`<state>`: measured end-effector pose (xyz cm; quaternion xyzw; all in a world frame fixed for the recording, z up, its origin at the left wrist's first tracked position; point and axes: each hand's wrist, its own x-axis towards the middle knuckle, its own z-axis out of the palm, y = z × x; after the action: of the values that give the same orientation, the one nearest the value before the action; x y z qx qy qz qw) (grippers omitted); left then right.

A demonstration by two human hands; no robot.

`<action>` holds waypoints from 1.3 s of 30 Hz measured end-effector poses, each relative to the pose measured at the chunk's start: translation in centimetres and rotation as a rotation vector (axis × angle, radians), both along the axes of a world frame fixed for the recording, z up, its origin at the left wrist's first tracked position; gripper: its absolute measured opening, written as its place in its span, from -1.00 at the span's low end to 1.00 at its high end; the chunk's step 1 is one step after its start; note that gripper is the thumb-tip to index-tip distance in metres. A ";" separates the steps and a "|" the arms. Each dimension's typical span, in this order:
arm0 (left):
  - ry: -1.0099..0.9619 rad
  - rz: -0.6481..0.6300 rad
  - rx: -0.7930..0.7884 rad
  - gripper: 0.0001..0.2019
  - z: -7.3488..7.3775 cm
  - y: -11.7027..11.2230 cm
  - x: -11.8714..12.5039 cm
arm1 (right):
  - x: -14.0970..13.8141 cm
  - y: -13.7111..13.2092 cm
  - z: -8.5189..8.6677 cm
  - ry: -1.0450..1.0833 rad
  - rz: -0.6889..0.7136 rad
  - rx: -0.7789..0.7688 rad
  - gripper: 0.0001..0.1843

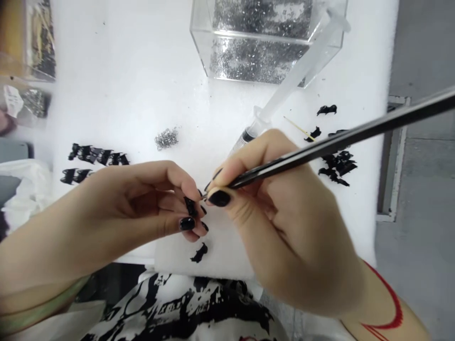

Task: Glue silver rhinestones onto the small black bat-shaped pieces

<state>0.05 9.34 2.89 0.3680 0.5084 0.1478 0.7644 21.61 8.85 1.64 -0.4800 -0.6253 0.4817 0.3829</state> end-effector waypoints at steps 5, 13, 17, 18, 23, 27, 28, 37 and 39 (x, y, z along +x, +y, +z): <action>-0.036 0.037 -0.015 -0.87 -0.1 -0.1 0.1 | 0.0 -0.4 0.0 0.017 0.041 -0.012 -0.81; -0.033 0.056 -0.021 -0.89 0.1 -0.2 0.3 | -0.2 -0.6 -0.2 0.004 0.107 0.014 -0.77; -0.006 0.057 -0.014 -0.90 0.3 -0.1 0.5 | -0.3 -0.6 -0.2 -0.065 0.112 0.041 -0.77; -0.003 0.054 -0.010 -0.91 0.3 -0.1 0.5 | -0.3 -0.6 -0.2 -0.096 0.109 0.045 -0.77; 0.006 0.046 0.009 -0.90 0.1 0.0 0.4 | -0.1 -0.8 0.2 -0.143 0.129 0.070 -0.77; 0.009 0.049 0.022 -0.90 0.1 -0.2 0.4 | 0.0 -0.8 0.2 -0.184 0.140 0.097 -0.78; 0.009 0.049 0.025 -0.90 0.2 -0.3 0.4 | 0.0 -0.8 0.2 -0.189 0.141 0.112 -0.78; 0.025 0.023 0.077 -0.89 0.0 -0.3 0.1 | -0.2 -0.7 0.2 -0.163 0.167 0.117 -0.75; 0.017 0.022 0.085 -0.88 0.0 -0.4 0.1 | -0.2 -0.8 0.4 -0.137 0.161 0.092 -0.74</action>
<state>0.13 8.94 2.90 0.3959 0.5122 0.1742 0.7420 21.37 8.07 2.03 -0.4418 -0.7082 0.4477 0.3208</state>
